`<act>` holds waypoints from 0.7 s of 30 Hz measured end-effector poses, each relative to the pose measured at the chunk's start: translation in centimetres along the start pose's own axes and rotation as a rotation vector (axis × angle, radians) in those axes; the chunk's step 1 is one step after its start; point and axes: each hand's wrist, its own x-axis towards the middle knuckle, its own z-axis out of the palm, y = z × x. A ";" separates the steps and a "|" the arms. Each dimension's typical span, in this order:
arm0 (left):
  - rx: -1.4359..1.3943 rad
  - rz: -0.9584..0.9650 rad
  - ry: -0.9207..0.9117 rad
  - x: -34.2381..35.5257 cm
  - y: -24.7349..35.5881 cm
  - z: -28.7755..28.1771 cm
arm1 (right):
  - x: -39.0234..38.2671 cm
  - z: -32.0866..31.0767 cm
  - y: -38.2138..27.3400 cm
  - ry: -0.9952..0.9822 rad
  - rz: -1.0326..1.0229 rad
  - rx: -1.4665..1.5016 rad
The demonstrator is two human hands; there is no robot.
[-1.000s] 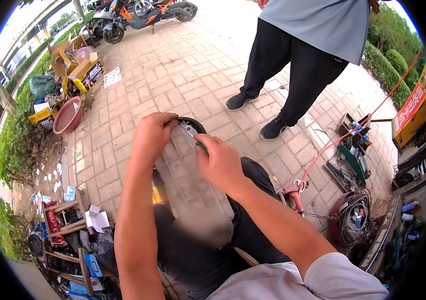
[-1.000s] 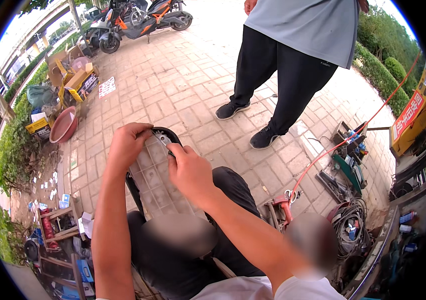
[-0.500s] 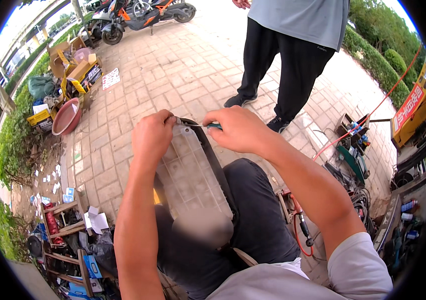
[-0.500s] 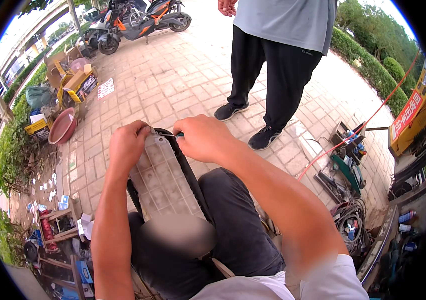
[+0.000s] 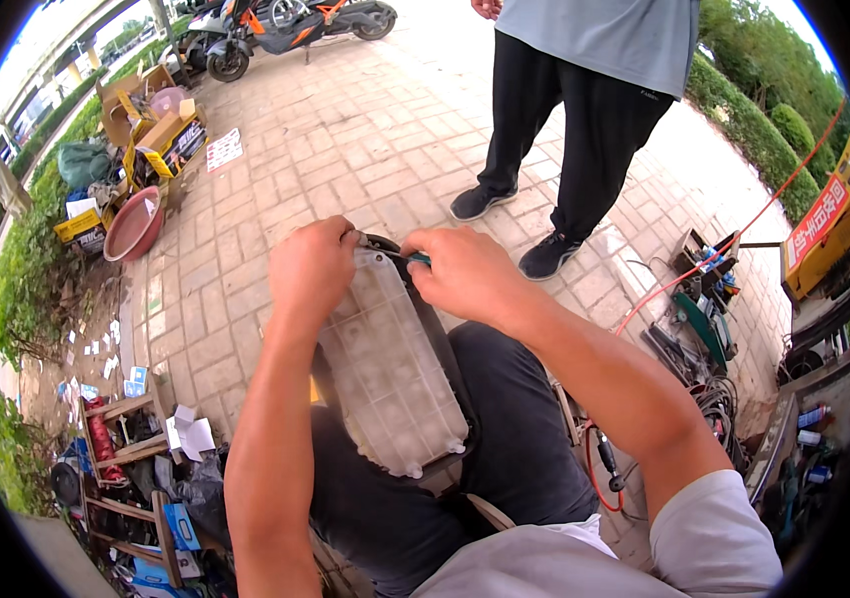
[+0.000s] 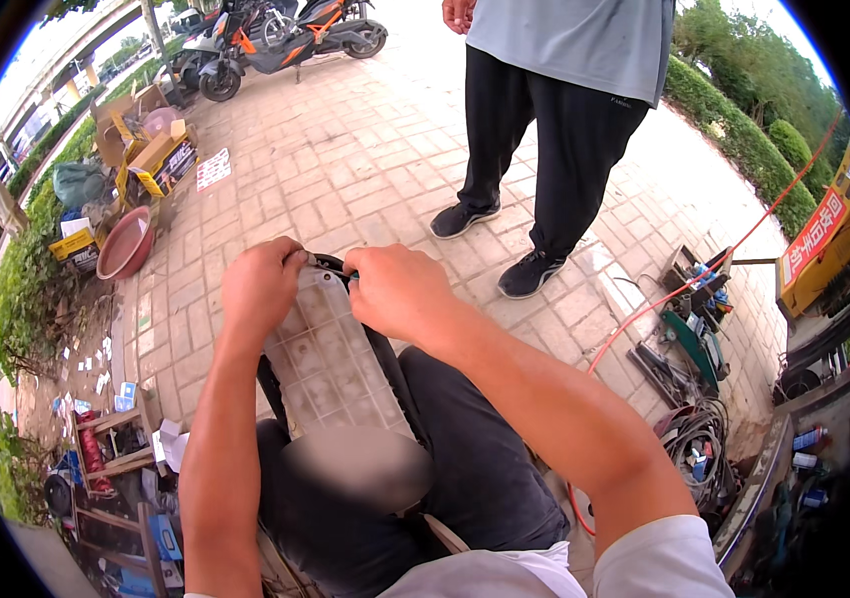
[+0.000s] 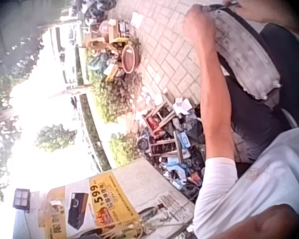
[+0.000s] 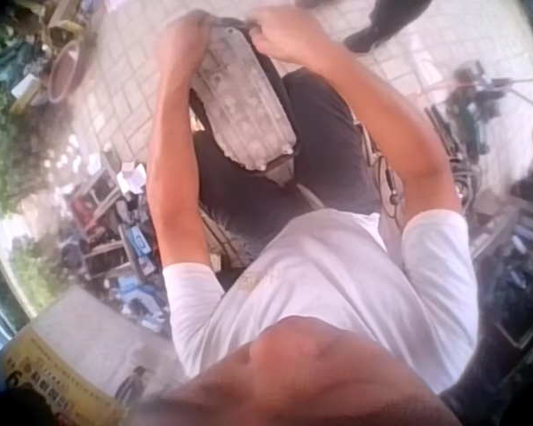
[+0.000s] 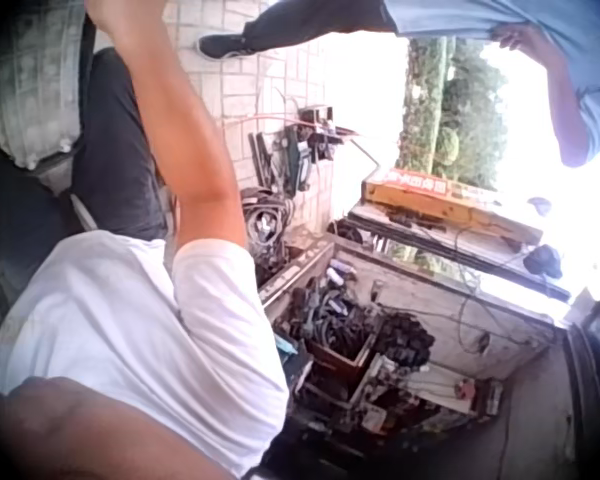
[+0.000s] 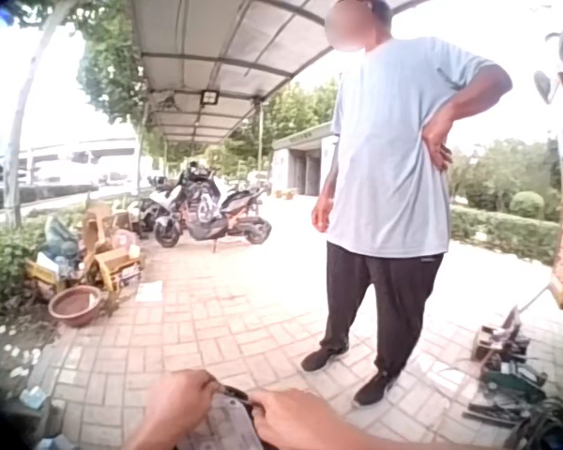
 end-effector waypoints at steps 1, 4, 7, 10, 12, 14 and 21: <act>-0.004 0.007 0.010 -0.1 -0.3 0.1 | -0.2 0.5 -0.4 0.022 0.023 0.001; -0.022 0.036 0.037 0.2 -0.8 0.7 | -1.2 2.8 -0.4 0.160 0.056 0.021; -0.012 0.033 0.042 0.1 -1.0 0.9 | -2.2 6.9 0.1 0.355 0.026 -0.036; -0.014 0.002 0.039 0.0 -1.1 0.9 | -2.6 8.4 -0.3 0.415 0.031 -0.039; -0.021 -0.031 0.023 -0.1 -0.7 0.5 | -2.7 8.6 -0.3 0.441 0.024 -0.039; -0.008 -0.042 0.022 -0.2 -0.5 0.2 | -2.8 8.7 -0.5 0.446 0.029 -0.038; 0.004 -0.094 -0.002 0.0 -0.3 0.2 | -3.1 9.9 -0.6 0.478 0.058 0.002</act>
